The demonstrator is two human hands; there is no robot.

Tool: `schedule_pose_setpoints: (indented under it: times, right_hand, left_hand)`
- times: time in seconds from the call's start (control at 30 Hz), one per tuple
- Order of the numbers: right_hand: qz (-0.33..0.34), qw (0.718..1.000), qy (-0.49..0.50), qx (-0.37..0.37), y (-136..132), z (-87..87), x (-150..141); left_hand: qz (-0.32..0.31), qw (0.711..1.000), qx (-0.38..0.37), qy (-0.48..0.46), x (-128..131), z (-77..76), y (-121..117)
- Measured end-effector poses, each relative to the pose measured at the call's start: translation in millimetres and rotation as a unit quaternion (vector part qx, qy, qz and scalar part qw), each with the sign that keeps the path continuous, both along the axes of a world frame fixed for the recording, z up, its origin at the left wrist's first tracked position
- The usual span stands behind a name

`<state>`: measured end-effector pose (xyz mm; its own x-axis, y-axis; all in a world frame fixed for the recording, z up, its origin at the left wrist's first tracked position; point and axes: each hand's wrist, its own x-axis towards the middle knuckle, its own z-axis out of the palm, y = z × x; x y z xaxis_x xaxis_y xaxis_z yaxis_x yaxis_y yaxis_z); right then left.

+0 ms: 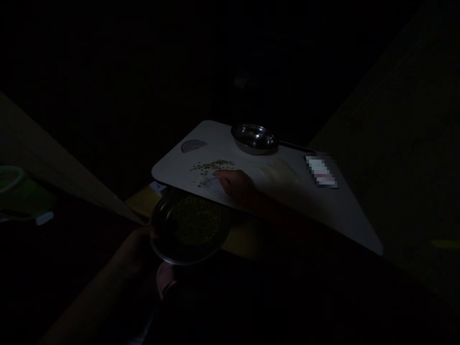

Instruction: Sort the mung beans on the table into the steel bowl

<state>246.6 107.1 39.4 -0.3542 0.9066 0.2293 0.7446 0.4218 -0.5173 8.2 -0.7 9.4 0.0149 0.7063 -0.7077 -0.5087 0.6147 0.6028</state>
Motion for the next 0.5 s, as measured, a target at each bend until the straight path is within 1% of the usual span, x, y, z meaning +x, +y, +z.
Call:
schedule_pose_setpoints:
  times: [0.07,0.17,0.3,0.5]
  right_hand:
    - [0.001,1.000,-0.005,0.001,0,-0.6,1]
    - [-0.017,1.000,-0.006,0.012,3,-4.1,2]
    - [-0.038,0.999,0.004,0.019,10,-10.3,1]
    - [-0.020,0.999,0.022,0.016,11,-14.2,2]
  left_hand:
    - [0.001,1.000,0.008,-0.004,0,-0.4,0]
    - [0.003,1.000,0.017,-0.005,0,-1.4,1]
    - [0.007,1.000,0.004,0.004,0,-0.1,1]
    - [0.007,1.000,0.011,-0.004,0,-1.3,0]
